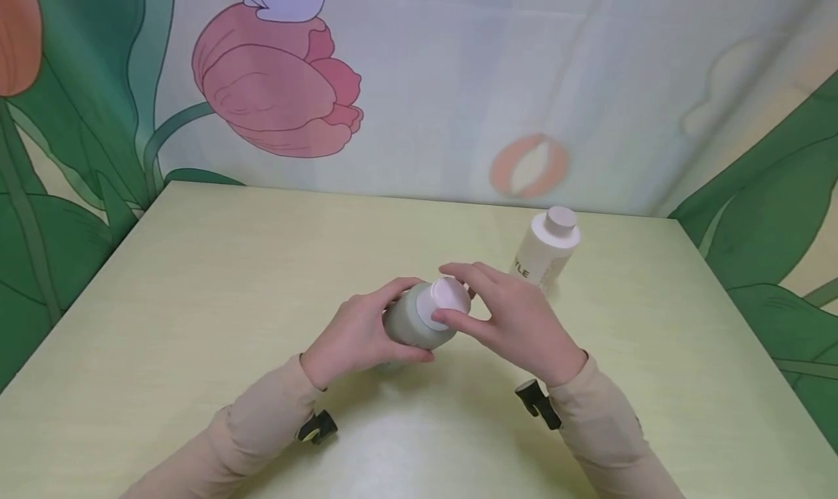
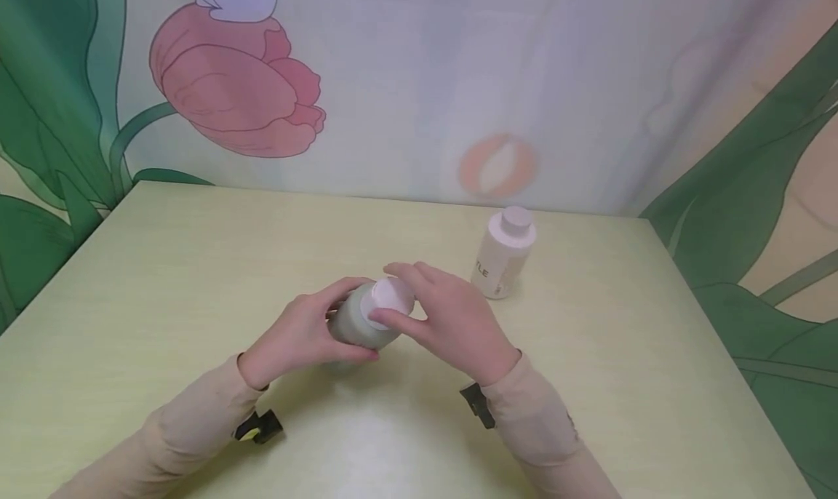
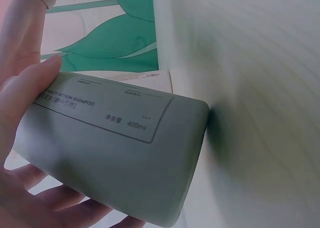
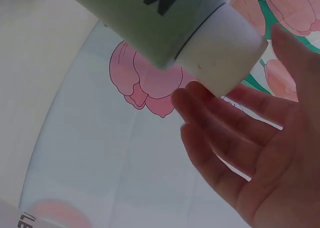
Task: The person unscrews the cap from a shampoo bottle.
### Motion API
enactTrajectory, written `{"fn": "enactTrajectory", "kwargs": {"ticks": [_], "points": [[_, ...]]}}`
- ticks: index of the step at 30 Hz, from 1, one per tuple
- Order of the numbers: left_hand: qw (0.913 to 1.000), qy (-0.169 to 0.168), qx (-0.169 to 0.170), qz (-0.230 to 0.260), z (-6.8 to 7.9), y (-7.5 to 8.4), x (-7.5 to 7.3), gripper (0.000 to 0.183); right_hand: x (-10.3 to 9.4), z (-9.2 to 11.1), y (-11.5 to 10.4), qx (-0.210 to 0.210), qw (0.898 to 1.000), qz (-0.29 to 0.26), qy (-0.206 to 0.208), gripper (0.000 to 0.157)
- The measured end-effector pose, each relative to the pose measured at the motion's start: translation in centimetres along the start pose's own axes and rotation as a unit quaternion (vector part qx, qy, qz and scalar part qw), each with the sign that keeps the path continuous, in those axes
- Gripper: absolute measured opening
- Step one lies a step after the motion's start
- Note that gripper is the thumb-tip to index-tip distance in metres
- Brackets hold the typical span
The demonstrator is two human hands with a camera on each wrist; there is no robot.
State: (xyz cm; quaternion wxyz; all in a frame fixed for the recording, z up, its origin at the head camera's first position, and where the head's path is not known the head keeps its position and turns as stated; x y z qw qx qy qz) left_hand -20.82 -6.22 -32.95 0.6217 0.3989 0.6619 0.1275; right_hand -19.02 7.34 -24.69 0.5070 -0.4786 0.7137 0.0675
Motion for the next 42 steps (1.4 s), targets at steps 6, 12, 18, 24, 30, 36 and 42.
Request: {"fn": "enactTrajectory", "kwargs": {"ticks": [6, 12, 18, 24, 30, 36, 42], "points": [[1.0, -0.002, 0.008, 0.0, -0.3, 0.3, -0.1, 0.075, -0.1, -0.1, -0.4, -0.028, 0.999, 0.011, -0.012, 0.04], [0.9995, 0.011, 0.023, -0.021, -0.6, 0.6, -0.1, 0.074, -0.6, 0.0, 0.0, -0.002, 0.999, 0.031, -0.022, 0.054], [0.9996, 0.013, -0.002, -0.025, -0.2, 0.3, -0.1, 0.075, -0.6, 0.2, 0.4, 0.037, 0.998, 0.05, -0.003, 0.047], [0.9998, 0.014, -0.001, -0.016, 0.2, 0.2, 0.2, 0.075, 0.0, 0.5, -0.9, -0.041, 0.997, 0.06, -0.031, 0.046], [0.9995, 0.027, 0.004, -0.019, 0.1, 0.3, 0.2, 0.075, -0.7, 0.7, -0.3, 0.013, 0.996, 0.082, -0.023, 0.058], [0.9994, 0.027, 0.001, -0.021, 0.2, 0.3, 0.4, 0.075, -0.7, 0.5, -0.5, 0.001, 0.995, 0.099, -0.004, 0.045], [0.9992, 0.033, 0.002, -0.022, 0.2, 0.2, 0.0, 0.075, -0.3, 0.6, -1.6, -0.062, 0.993, 0.103, -0.017, 0.041]]}}
Point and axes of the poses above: each hand's wrist, its own z-axis away from the middle knuckle, its own x-axis out of the palm, y = z × x, the point moved 9 cm from there along -z, towards the middle knuckle, and after that the axes turned 6 degrees about -z, right-handed, at the moved point
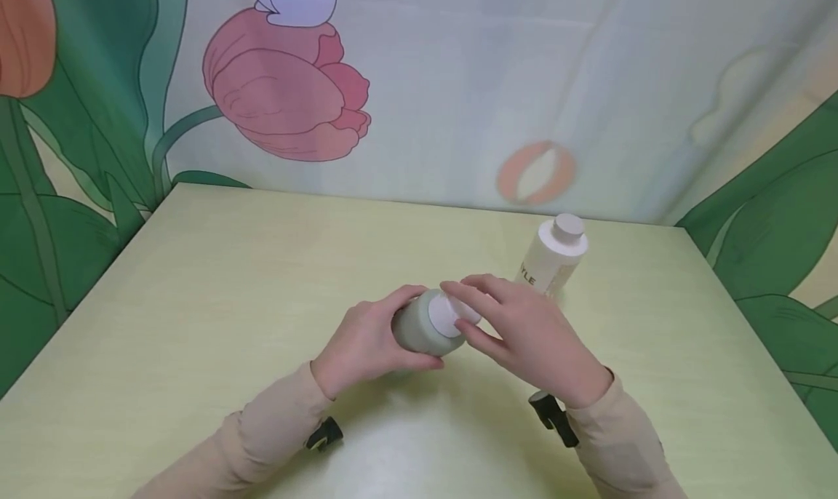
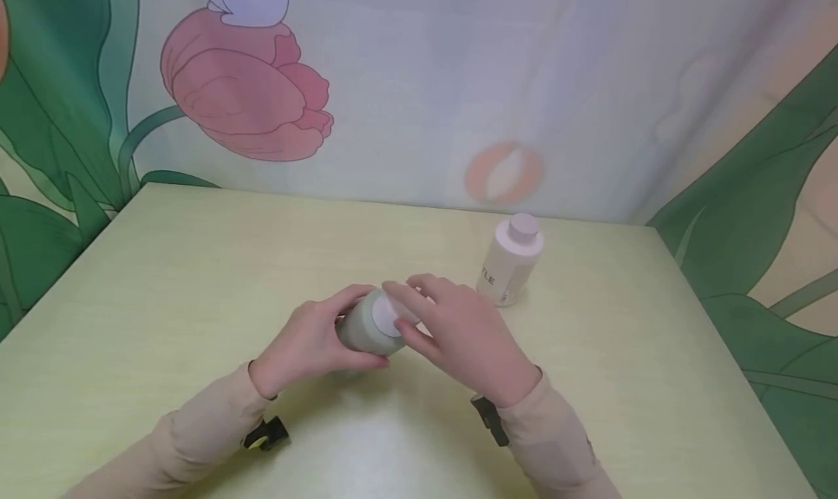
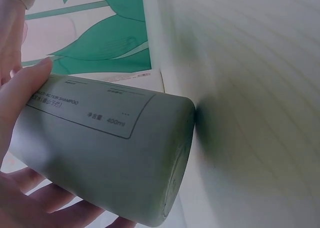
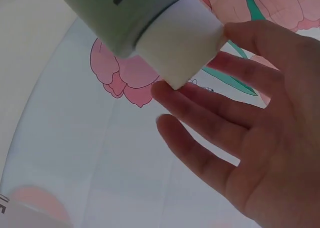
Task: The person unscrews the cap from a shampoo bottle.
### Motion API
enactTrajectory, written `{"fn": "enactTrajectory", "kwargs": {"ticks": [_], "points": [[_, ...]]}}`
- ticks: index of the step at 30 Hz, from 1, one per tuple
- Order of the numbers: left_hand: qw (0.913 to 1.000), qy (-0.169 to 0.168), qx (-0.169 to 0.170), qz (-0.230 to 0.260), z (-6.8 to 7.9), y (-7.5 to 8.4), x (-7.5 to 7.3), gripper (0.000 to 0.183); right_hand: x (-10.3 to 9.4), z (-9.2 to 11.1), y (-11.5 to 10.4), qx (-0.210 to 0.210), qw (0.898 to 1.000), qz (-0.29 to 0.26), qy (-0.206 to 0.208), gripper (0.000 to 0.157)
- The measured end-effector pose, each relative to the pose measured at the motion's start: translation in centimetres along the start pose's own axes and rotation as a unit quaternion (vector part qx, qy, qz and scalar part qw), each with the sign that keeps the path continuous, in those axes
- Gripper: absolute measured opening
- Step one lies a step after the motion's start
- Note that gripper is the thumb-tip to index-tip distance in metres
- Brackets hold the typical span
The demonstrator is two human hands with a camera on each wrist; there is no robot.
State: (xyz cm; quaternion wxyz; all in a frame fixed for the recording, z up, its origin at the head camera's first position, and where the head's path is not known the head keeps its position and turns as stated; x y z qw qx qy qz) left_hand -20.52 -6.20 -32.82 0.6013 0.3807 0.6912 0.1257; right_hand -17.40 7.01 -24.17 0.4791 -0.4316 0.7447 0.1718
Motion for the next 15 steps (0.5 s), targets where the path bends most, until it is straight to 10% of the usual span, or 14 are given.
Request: {"fn": "enactTrajectory", "kwargs": {"ticks": [8, 15], "points": [[0.9999, 0.005, 0.006, -0.012, -0.1, -0.1, 0.0, 0.075, 0.4, 0.0, 1.0, 0.06, 0.998, -0.002, -0.008, 0.053], [0.9999, -0.004, 0.005, -0.011, 0.0, 0.0, 0.2, 0.075, 0.3, 0.0, -0.1, -0.008, 1.0, -0.002, -0.01, 0.045]]}}
Point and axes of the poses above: each hand's wrist, its own z-axis away from the middle knuckle, its own x-axis out of the palm, y = z × x, the point moved 9 cm from there along -z, towards the middle knuckle, and after that the axes turned 6 degrees about -z, right-handed, at the moved point
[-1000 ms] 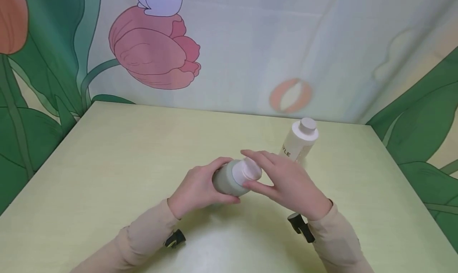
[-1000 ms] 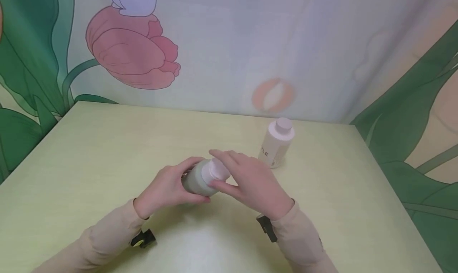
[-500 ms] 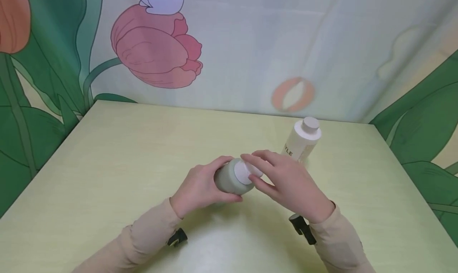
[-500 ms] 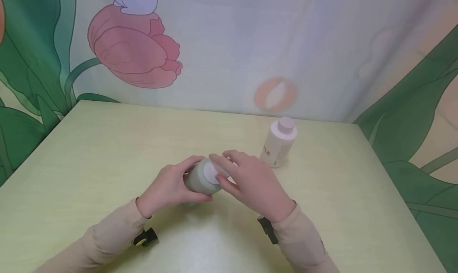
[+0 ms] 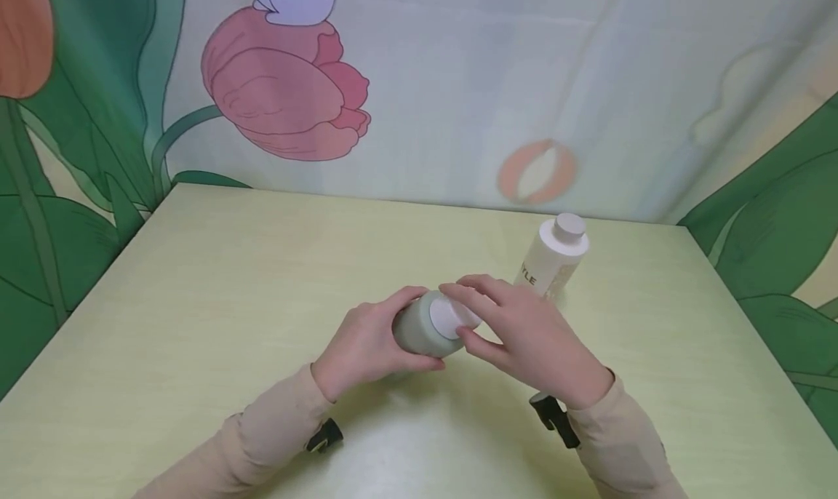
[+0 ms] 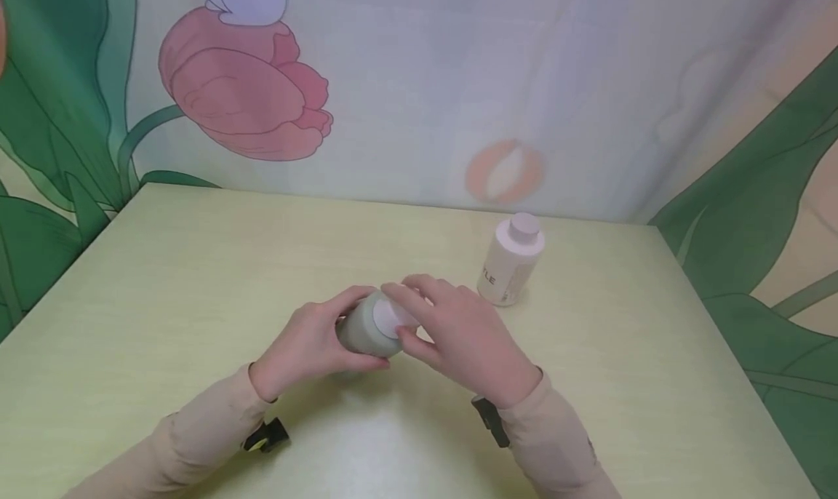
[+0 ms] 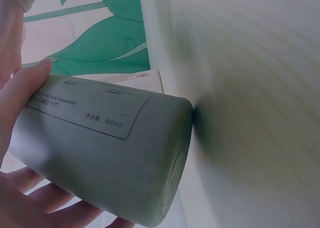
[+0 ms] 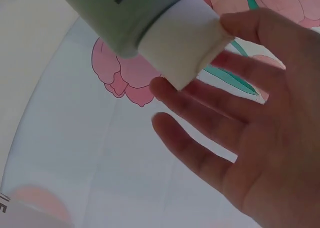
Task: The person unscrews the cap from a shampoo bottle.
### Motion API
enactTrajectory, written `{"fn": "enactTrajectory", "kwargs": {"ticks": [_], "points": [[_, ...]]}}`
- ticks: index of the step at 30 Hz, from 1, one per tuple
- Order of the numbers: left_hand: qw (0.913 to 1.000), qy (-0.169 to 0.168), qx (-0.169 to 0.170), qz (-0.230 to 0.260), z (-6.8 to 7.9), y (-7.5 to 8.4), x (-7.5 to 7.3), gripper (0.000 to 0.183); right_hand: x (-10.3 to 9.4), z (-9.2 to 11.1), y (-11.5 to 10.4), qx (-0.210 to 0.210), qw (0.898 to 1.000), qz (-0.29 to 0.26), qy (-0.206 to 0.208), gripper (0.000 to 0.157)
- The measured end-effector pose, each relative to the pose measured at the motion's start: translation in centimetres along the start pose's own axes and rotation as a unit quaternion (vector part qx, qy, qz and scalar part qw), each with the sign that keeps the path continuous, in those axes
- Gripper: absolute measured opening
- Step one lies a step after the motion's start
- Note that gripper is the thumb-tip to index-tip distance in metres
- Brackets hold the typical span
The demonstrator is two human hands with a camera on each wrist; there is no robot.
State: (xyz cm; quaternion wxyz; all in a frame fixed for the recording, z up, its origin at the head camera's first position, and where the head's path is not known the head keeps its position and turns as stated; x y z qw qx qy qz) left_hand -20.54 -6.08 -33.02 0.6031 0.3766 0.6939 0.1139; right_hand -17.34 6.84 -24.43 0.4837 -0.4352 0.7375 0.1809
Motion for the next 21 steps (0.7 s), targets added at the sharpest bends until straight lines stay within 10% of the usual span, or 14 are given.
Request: {"fn": "enactTrajectory", "kwargs": {"ticks": [21], "points": [[0.9999, 0.005, 0.011, -0.008, 0.11, 0.23, -0.21, 0.075, -0.1, 0.11, 0.57, 0.043, 0.999, -0.031, -0.013, 0.053]]}}
Point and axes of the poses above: each hand's wrist, its own z-axis away from the middle knuckle, its own x-axis out of the palm, y = z × x, the point moved 9 cm from there along -z, towards the middle knuckle, and after that the axes turned 6 degrees about -z, right-handed, at the moved point
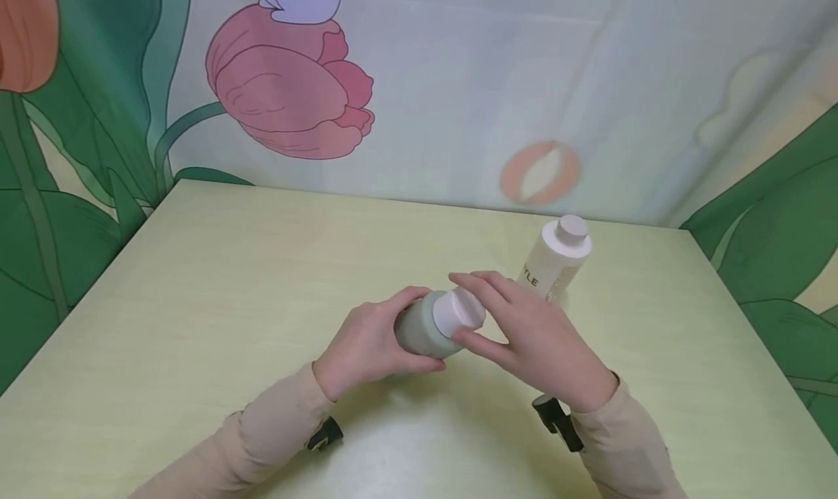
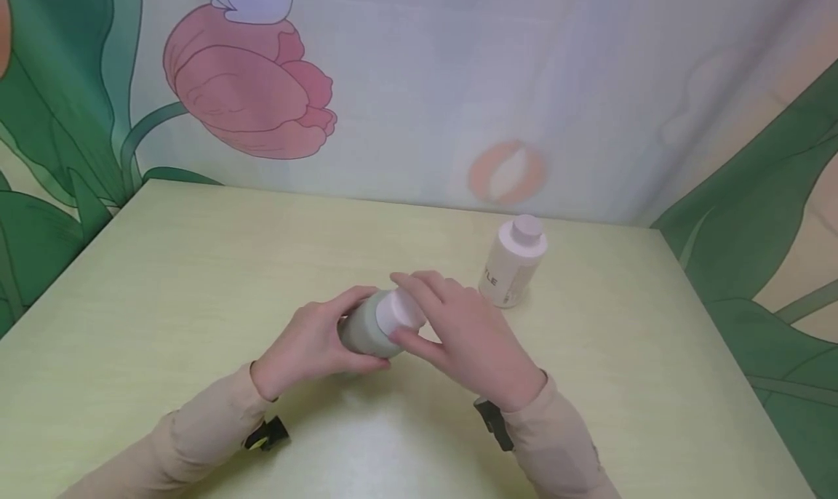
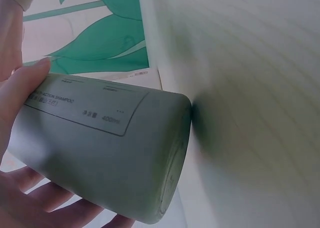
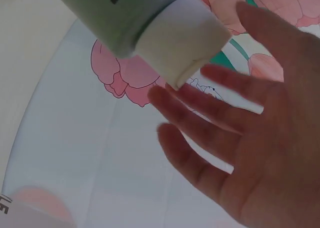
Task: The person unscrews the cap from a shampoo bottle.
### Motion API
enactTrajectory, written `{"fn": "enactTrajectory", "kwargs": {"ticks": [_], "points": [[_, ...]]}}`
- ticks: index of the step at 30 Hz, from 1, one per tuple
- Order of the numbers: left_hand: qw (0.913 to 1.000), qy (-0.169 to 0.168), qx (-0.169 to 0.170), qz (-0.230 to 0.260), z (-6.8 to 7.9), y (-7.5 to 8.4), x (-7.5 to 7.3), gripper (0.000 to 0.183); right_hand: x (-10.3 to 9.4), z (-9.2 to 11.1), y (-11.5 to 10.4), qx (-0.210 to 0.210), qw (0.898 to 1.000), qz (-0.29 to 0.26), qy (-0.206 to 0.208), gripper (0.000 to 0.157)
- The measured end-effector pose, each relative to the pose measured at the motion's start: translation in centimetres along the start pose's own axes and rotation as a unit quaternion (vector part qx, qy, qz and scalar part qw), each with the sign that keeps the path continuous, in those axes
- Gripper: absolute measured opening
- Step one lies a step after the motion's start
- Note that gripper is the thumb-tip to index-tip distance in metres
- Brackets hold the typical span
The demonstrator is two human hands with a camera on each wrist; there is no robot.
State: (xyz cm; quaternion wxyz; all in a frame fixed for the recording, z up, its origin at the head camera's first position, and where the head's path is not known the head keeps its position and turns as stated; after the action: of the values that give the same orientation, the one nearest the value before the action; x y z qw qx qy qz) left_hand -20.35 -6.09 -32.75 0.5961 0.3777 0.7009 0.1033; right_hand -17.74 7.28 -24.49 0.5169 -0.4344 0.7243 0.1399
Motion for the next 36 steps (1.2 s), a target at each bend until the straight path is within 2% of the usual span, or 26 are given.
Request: {"fn": "enactTrajectory", "kwargs": {"ticks": [4, 7, 11, 16, 19, 23, 26, 28, 31, 33, 36], "points": [[1.0, 0.002, -0.006, 0.005, 0.0, -0.1, -0.1, 0.076, -0.2, 0.0, 0.6, 0.027, 0.999, 0.01, 0.014, 0.05], [0.9999, -0.002, -0.007, 0.011, -0.1, -0.1, -0.1, 0.075, -0.2, -0.1, 0.4, 0.007, 1.0, 0.0, 0.011, 0.044], [0.9999, -0.004, -0.008, 0.014, 0.0, -0.3, 0.0, 0.075, -0.2, 0.0, 0.0, -0.021, 1.0, -0.023, -0.003, 0.048], [0.9999, -0.005, -0.01, 0.01, -0.1, -0.4, 0.0, 0.075, -0.3, -0.1, 0.7, 0.033, 0.999, -0.025, 0.004, 0.056], [0.9998, -0.01, -0.012, 0.008, -0.2, -0.5, 0.1, 0.075, -0.3, -0.2, 1.0, 0.051, 0.998, -0.021, 0.014, 0.051], [0.9998, -0.016, -0.011, 0.011, -0.2, -0.4, 0.2, 0.075, -0.4, -0.1, 0.5, 0.015, 0.999, -0.034, 0.012, 0.039], [0.9997, -0.016, -0.013, 0.011, -0.2, -0.5, 0.2, 0.075, -0.3, -0.1, 0.2, -0.008, 0.999, -0.047, 0.004, 0.044], [0.9997, -0.016, -0.017, 0.007, -0.2, -0.6, 0.2, 0.076, -0.3, -0.1, 0.4, -0.001, 0.999, -0.048, 0.003, 0.048], [0.9996, -0.017, -0.02, 0.006, -0.2, -0.6, 0.2, 0.075, -0.3, -0.2, 0.9, 0.033, 0.999, -0.038, 0.009, 0.053], [0.9996, -0.018, -0.019, 0.007, -0.2, -0.6, 0.2, 0.074, -0.4, -0.3, 1.1, 0.045, 0.998, -0.034, 0.013, 0.049], [0.9996, -0.019, -0.02, 0.011, -0.2, -0.5, 0.3, 0.074, -0.5, -0.2, 0.9, 0.025, 0.999, -0.045, 0.011, 0.04]]}}
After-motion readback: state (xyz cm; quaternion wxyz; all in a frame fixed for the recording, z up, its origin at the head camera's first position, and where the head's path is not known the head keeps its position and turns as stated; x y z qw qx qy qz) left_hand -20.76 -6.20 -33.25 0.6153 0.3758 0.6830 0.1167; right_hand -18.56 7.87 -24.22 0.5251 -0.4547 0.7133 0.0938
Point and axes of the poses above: each hand's wrist, its own z-axis away from the middle knuckle, its own x-axis out of the palm, y = z × x, the point moved 9 cm from there along -z, towards the middle knuckle, and after that the axes turned 6 degrees about -z, right-handed, at the moved point
